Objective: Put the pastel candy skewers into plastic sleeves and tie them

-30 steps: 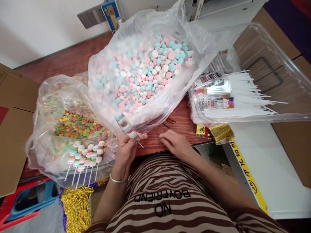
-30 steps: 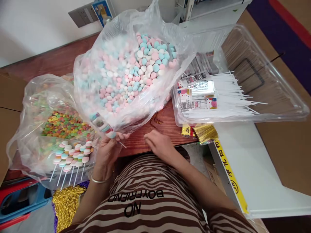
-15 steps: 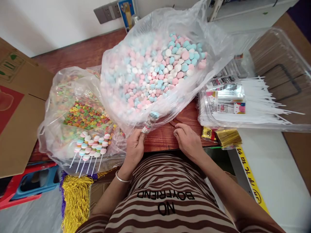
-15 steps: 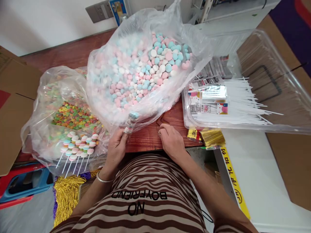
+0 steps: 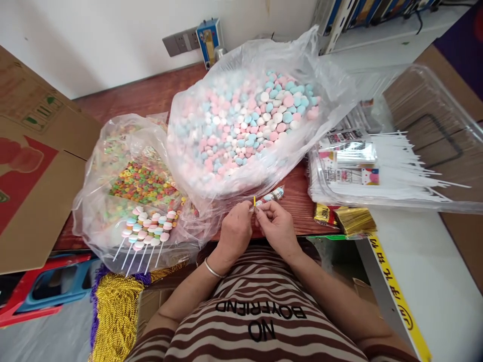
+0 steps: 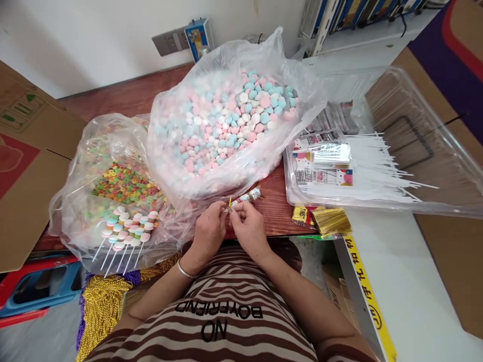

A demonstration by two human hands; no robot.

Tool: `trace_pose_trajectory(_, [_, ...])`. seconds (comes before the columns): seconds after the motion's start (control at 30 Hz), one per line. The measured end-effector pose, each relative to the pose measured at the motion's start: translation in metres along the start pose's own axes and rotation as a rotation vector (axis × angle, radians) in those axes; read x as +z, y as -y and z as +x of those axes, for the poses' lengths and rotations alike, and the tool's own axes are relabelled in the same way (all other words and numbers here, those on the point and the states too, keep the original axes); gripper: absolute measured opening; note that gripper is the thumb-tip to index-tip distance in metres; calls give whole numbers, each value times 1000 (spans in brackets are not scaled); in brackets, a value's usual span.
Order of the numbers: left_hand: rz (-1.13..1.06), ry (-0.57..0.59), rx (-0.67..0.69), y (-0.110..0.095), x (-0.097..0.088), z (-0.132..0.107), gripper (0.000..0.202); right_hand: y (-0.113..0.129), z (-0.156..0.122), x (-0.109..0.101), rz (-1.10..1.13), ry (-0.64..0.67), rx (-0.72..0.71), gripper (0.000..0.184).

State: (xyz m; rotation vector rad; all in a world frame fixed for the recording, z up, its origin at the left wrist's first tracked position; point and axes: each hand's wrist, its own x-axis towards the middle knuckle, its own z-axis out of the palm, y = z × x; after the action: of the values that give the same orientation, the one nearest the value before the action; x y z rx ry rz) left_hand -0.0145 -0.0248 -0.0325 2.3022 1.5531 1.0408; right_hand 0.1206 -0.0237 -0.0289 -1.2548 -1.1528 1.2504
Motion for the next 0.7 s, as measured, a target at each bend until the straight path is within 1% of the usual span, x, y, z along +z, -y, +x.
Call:
trace_pose_trajectory(0.07, [-14,-8,16,2,1,-2,26,1,0,-2,0,6,3,25])
trace_pose_trajectory(0.13, [-33,6,7,2,0,-1,27,3,0,-2,-34,7,-15,24])
trace_pose_trajectory(0.2, [-105,-7,-56,1,-2,2,24,3,-1,-1,-93,-16,-70,20])
trace_pose_trajectory(0.23, [-170,-21,-111,0,-4,4,23,3,-2,-1,-133,-35,-114,17])
trace_pose_trajectory(0.3, [-375,-37,-275,-3,-5,9,17,2,-5,0,-232,-86,-230,11])
trace_pose_trajectory(0.37, [-693,-24,-500,-7,-5,14,9,-2,-7,1,-341,-127,-350,10])
trace_pose_trajectory(0.4, [-878,-15,-614,-9,-4,16,11,-4,-7,1,-390,-141,-398,11])
trace_pose_trajectory(0.47, [-1223,1,-801,-14,-2,19,26,-8,-7,1,-456,-158,-461,11])
trace_pose_trajectory(0.5, [-1357,7,-865,-16,0,20,33,-9,-6,1,-468,-164,-471,11])
trace_pose_trajectory(0.57, [-1529,18,-938,-20,1,22,39,-9,-4,-1,-420,-183,-433,12])
trace_pose_trajectory(0.63, [-1603,34,-960,-22,2,23,40,-6,-2,-3,-293,-176,-344,16])
trace_pose_trajectory(0.7, [-1611,48,-945,-22,3,23,39,-2,-1,-5,-180,-114,-258,23])
